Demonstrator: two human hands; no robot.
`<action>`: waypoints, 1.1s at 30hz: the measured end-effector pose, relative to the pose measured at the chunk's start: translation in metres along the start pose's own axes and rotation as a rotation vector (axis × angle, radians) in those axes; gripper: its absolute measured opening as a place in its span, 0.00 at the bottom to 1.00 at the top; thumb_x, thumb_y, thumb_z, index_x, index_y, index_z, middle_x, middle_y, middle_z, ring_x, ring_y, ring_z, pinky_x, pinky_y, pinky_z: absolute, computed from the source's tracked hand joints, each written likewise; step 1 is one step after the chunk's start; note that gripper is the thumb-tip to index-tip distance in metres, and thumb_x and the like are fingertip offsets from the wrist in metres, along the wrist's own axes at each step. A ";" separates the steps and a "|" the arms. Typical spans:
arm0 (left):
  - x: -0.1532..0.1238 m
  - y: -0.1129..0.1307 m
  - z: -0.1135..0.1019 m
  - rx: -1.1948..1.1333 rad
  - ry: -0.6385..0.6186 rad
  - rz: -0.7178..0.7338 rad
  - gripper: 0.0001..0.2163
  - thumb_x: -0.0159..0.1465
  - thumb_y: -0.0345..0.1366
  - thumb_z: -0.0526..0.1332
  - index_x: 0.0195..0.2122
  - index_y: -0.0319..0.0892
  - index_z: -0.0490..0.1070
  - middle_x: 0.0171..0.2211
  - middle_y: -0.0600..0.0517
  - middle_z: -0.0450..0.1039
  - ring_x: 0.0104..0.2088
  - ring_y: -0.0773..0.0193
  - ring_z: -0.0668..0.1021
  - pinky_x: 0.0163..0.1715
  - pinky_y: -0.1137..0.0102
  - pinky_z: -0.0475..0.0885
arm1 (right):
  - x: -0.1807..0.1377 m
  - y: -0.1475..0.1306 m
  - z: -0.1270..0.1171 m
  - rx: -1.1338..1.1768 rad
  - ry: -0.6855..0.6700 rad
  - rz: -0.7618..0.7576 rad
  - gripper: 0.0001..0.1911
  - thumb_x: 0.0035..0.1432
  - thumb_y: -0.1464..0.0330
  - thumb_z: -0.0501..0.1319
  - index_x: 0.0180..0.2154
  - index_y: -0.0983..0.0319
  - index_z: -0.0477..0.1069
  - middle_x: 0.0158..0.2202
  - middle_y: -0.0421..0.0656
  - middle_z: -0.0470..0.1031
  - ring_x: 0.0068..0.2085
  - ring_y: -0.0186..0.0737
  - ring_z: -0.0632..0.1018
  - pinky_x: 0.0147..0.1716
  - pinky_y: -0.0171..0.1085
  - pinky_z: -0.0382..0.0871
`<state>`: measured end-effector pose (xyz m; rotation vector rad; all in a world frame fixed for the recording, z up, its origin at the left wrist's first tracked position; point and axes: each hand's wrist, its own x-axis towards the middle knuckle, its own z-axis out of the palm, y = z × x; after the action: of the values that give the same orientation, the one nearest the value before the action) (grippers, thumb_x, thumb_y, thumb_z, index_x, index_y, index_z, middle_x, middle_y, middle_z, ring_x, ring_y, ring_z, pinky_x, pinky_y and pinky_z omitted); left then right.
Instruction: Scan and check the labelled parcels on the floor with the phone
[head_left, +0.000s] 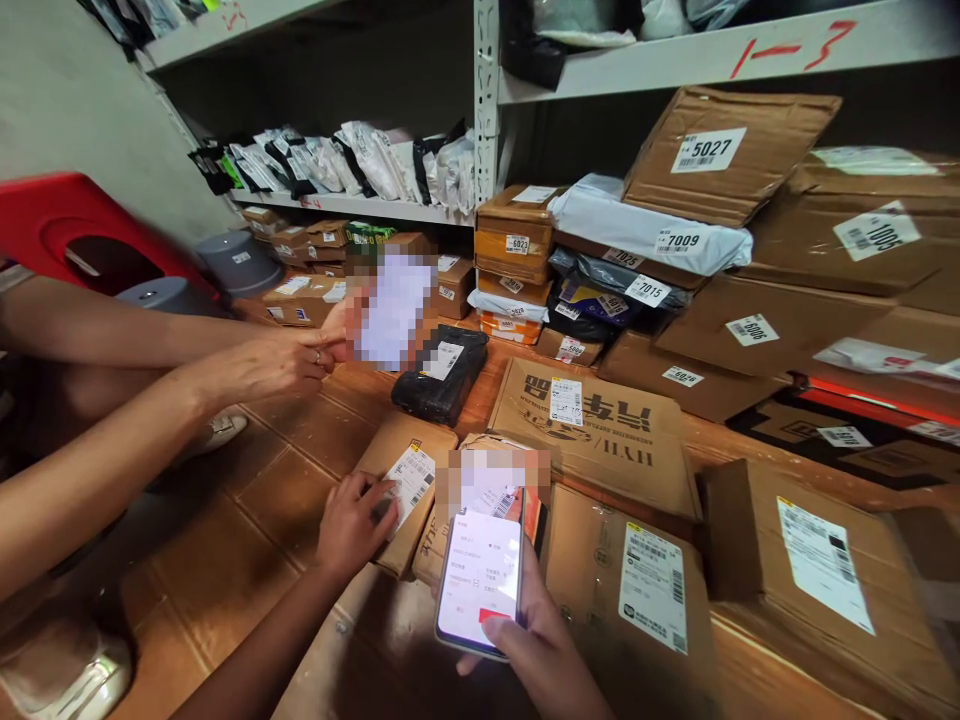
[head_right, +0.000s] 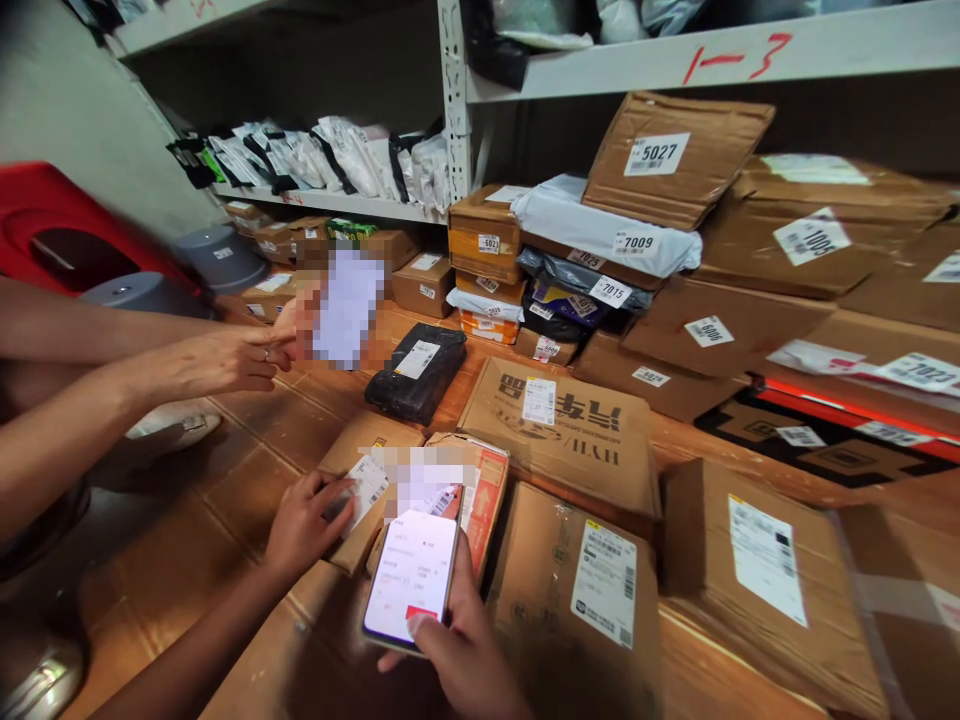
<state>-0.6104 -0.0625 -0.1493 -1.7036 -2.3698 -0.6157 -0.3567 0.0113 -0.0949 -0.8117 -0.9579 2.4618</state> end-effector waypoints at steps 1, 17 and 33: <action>-0.001 0.000 0.001 0.049 -0.003 0.047 0.13 0.64 0.41 0.55 0.41 0.41 0.77 0.34 0.47 0.71 0.35 0.57 0.73 0.35 0.62 0.67 | 0.000 -0.001 0.001 -0.005 0.000 0.004 0.54 0.46 0.70 0.60 0.63 0.58 0.23 0.45 0.48 0.76 0.39 0.47 0.77 0.28 0.41 0.75; -0.004 -0.003 0.004 0.110 -0.055 0.088 0.15 0.66 0.43 0.53 0.42 0.41 0.75 0.34 0.48 0.73 0.36 0.56 0.75 0.35 0.63 0.68 | 0.004 -0.003 0.002 0.011 -0.033 -0.037 0.51 0.41 0.72 0.59 0.62 0.55 0.32 0.45 0.45 0.76 0.36 0.41 0.78 0.25 0.38 0.76; -0.002 0.000 0.001 0.102 -0.045 0.100 0.14 0.66 0.42 0.54 0.41 0.41 0.75 0.34 0.48 0.74 0.36 0.57 0.76 0.35 0.63 0.69 | 0.004 -0.004 -0.006 0.006 -0.023 -0.039 0.51 0.42 0.72 0.59 0.62 0.59 0.31 0.44 0.46 0.75 0.36 0.42 0.77 0.24 0.38 0.76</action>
<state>-0.6099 -0.0633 -0.1513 -1.7968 -2.2855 -0.4380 -0.3554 0.0186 -0.0967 -0.7576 -0.9651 2.4439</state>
